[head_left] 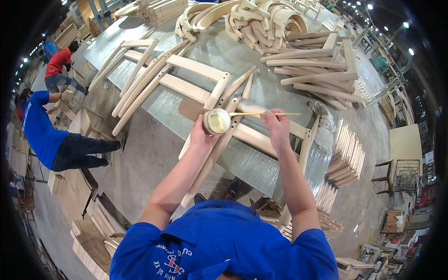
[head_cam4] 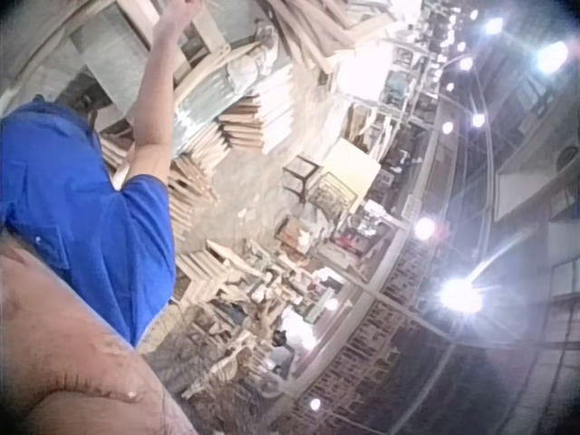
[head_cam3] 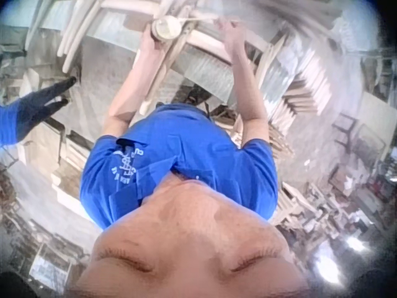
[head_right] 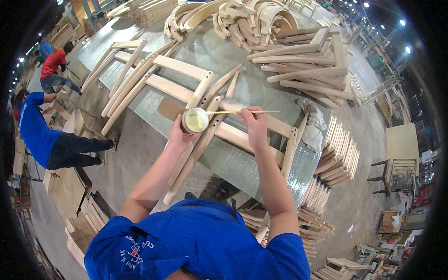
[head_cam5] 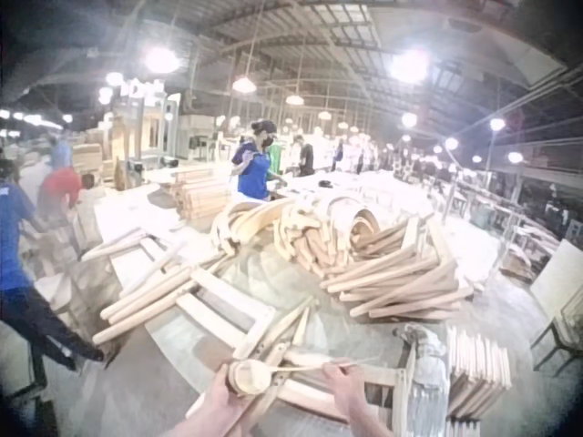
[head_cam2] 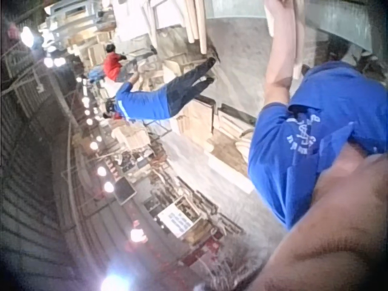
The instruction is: The person applies glue to the joints of wooden chair frames using a small brush and a container. They then pick up wooden legs and attach them to the frames, tapping them into place. The process is repeated for multiple chair frames on a large workbench in a factory setting.
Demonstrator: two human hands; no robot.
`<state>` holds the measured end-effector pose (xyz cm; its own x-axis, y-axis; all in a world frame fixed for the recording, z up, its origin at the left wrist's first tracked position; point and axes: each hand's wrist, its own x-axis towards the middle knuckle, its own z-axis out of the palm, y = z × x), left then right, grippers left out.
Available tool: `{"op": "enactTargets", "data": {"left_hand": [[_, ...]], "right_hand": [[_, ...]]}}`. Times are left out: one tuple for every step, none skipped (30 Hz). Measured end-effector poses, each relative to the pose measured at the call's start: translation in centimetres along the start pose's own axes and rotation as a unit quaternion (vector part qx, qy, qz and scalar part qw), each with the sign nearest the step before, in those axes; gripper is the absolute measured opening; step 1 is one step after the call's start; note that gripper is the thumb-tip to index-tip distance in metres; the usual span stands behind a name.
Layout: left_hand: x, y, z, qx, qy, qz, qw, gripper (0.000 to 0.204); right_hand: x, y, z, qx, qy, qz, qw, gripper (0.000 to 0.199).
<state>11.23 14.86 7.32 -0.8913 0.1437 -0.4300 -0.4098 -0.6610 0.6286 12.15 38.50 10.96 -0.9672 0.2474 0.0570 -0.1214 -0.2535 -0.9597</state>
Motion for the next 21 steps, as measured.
{"op": "enactTargets", "data": {"left_hand": [[-0.2, 0.3, -0.9, 0.007, 0.016, 0.002, 1.000, 0.044], [-0.4, 0.6, -1.9, 0.014, 0.033, 0.004, 0.999, 0.044], [-0.7, 0.8, -2.6, -0.010, 0.026, 0.007, 1.000, 0.046], [-1.1, 0.8, -3.3, -0.019, 0.026, 0.003, 0.999, 0.047], [-1.5, 0.9, -4.0, -0.027, 0.027, -0.001, 0.999, 0.048], [-1.9, 1.0, -4.6, -0.036, 0.030, -0.002, 0.999, 0.048], [-2.2, 1.0, -5.2, -0.028, 0.024, 0.004, 0.999, 0.049], [-2.4, 0.9, -5.5, -0.032, 0.026, -0.001, 0.999, 0.049], [-2.6, 0.9, -5.8, -0.036, 0.027, -0.005, 0.999, 0.049], [-2.9, 1.0, -6.1, -0.040, 0.029, -0.009, 0.999, 0.049], [-3.0, 1.0, -6.3, -0.040, 0.030, -0.011, 0.999, 0.049], [-3.2, 1.0, -6.4, -0.039, 0.032, -0.013, 0.999, 0.049], [-3.4, 1.0, -6.4, -0.039, 0.033, -0.015, 0.999, 0.048], [-3.5, 1.1, -6.4, -0.039, 0.039, -0.014, 0.998, 0.048], [-3.6, 1.1, -6.4, -0.039, 0.045, -0.012, 0.998, 0.048], [-3.7, 1.1, -6.5, -0.039, 0.051, -0.011, 0.998, 0.048], [-3.9, 1.2, -6.6, -0.047, 0.047, -0.008, 0.998, 0.048], [-3.9, 1.2, -6.7, -0.053, 0.042, -0.005, 0.998, 0.047], [-3.9, 1.2, -6.8, -0.059, 0.036, -0.003, 0.998, 0.047], [-3.9, 1.2, -6.8, -0.059, 0.036, -0.006, 0.998, 0.047], [-3.8, 1.2, -7.0, -0.058, 0.038, -0.008, 0.998, 0.047]], "right_hand": [[0.3, -0.7, -0.2, -0.098, -0.006, -0.034, 0.995, 0.010], [0.5, -1.0, 0.1, -0.173, -0.018, -0.046, 0.984, 0.011], [0.8, -1.1, 0.1, -0.247, -0.028, -0.059, 0.967, 0.011], [0.9, -1.2, 0.1, -0.321, -0.039, -0.072, 0.944, 0.012], [0.8, -1.0, 0.3, -0.357, -0.050, -0.110, 0.926, 0.012], [0.8, -0.7, 0.8, -0.392, -0.064, -0.148, 0.906, 0.013], [0.8, -0.4, 1.4, -0.424, -0.079, -0.186, 0.883, 0.013], [0.9, -0.3, 1.7, -0.453, -0.093, -0.200, 0.864, 0.014], [1.0, 0.0, 2.1, -0.480, -0.108, -0.216, 0.843, 0.014], [1.1, 0.2, 2.4, -0.506, -0.123, -0.231, 0.822, 0.014], [1.1, 0.4, 2.7, -0.517, -0.125, -0.240, 0.812, 0.015], [1.2, 0.6, 3.0, -0.527, -0.128, -0.249, 0.803, 0.015], [1.3, 0.8, 3.2, -0.537, -0.130, -0.257, 0.793, 0.015], [1.3, 1.0, 3.4, -0.542, -0.134, -0.256, 0.789, 0.015], [1.3, 1.0, 3.5, -0.548, -0.138, -0.254, 0.785, 0.015], [1.3, 1.0, 3.6, -0.554, -0.142, -0.252, 0.781, 0.015], [1.4, 1.0, 3.8, -0.552, -0.151, -0.252, 0.781, 0.015], [1.5, 1.2, 3.8, -0.549, -0.157, -0.254, 0.781, 0.015], [1.5, 1.3, 3.7, -0.547, -0.163, -0.255, 0.780, 0.014], [1.6, 1.4, 3.7, -0.549, -0.163, -0.261, 0.777, 0.014], [1.6, 1.6, 3.7, -0.549, -0.164, -0.267, 0.775, 0.014]]}}
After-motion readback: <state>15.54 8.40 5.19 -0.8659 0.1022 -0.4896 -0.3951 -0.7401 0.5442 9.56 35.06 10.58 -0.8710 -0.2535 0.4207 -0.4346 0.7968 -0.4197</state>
